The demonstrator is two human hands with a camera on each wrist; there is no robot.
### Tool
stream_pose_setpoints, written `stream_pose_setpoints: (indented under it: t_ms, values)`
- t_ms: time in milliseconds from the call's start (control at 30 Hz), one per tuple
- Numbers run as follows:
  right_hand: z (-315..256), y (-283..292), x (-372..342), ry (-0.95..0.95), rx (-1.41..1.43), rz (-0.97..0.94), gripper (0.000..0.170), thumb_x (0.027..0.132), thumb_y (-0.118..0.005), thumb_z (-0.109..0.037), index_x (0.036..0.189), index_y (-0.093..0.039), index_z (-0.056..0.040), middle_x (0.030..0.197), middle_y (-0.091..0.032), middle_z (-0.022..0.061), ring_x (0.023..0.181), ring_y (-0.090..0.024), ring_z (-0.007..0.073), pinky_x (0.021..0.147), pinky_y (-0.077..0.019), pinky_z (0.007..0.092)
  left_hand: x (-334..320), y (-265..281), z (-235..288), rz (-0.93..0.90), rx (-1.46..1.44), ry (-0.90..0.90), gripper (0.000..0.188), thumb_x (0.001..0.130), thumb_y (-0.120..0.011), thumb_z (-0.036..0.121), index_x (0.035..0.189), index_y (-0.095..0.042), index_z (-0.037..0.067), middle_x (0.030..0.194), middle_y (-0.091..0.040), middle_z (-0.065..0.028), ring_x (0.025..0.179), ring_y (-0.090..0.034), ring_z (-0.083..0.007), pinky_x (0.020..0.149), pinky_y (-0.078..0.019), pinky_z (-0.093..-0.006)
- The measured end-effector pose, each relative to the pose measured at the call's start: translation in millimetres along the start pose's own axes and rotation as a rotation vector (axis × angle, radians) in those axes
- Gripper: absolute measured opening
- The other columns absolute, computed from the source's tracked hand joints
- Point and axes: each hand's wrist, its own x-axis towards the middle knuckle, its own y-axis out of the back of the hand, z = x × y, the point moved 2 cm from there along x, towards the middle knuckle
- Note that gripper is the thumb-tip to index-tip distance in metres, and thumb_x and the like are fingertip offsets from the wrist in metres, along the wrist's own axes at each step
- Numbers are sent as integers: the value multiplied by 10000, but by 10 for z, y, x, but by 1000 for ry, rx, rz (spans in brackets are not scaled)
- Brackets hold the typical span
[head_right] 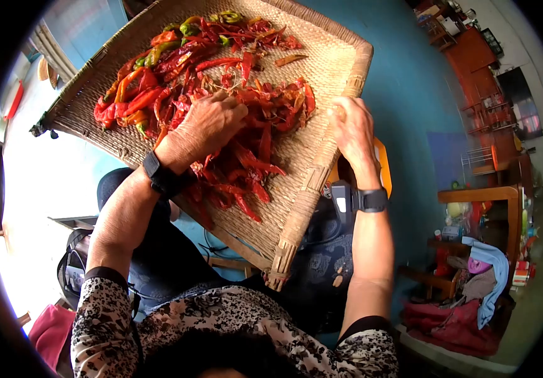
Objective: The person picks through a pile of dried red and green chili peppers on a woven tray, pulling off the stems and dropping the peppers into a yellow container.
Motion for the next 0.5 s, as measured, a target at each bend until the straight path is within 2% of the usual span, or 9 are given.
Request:
stream_pose_setpoints:
  t_ms: [67,100,233,300,367,433,467,500]
  values:
    - [-50,-159,248,64,-18,-184,277,836,-625,-198,1040,-613,-12,1018,-635,222,986,-596,374,855,-464,427,-7,10,-17,-32,2,18,131,820,-615,173,840,-560,56,846,-587,-89,876,-575,-263,733,-501,-364]
    - [-10,-256,374,73,-18,-183,277,836,-625,-198,1040,-613,-12,1018,-635,222,986,-596,374,855,-464,427,-17,12,-27,-27,7,23,131,820,-615,173,840,-560,56,846,-587,-89,876,-575,-263,733,-501,-364]
    - [106,-727,825,-176,-262,-606,367,888,-568,-307,1114,-595,-20,1092,-624,234,1071,-563,405,914,-451,435,-42,15,-103,-73,-23,81,135,806,-619,155,852,-565,40,836,-606,-103,849,-598,-278,726,-510,-372]
    - [19,-902,887,-206,-448,-634,411,921,-512,-370,1162,-579,-44,1177,-597,215,1140,-528,389,975,-399,473,-49,69,-120,-63,5,106,127,805,-614,141,864,-573,36,840,-610,-109,858,-598,-277,735,-511,-368]
    - [9,-1151,884,-247,-463,-664,437,958,-425,-414,1208,-550,-77,1283,-530,182,1208,-476,335,1014,-316,565,-58,146,-126,-107,-2,154,126,800,-612,125,880,-581,33,864,-604,-112,878,-596,-272,734,-513,-366]
    - [-132,-1225,854,-211,-321,-650,398,952,-450,-377,1167,-573,-67,1223,-579,159,1157,-516,336,1007,-357,511,-66,191,-137,-91,31,179,128,785,-610,106,887,-585,33,901,-595,-113,895,-592,-268,732,-513,-365]
    - [-148,-1276,841,-91,-211,-606,342,929,-502,-320,1116,-603,-51,1148,-629,130,1066,-578,337,955,-426,443,-67,210,-140,-99,42,194,147,767,-606,87,905,-586,39,924,-588,-112,902,-590,-266,733,-512,-363]
    - [-170,-1343,812,-46,-16,-494,239,888,-568,-194,1059,-624,-36,1039,-670,123,951,-635,293,849,-490,363,-75,200,-143,-98,39,199,147,767,-606,87,905,-586,39,924,-588,-112,902,-590,-266,733,-512,-363]
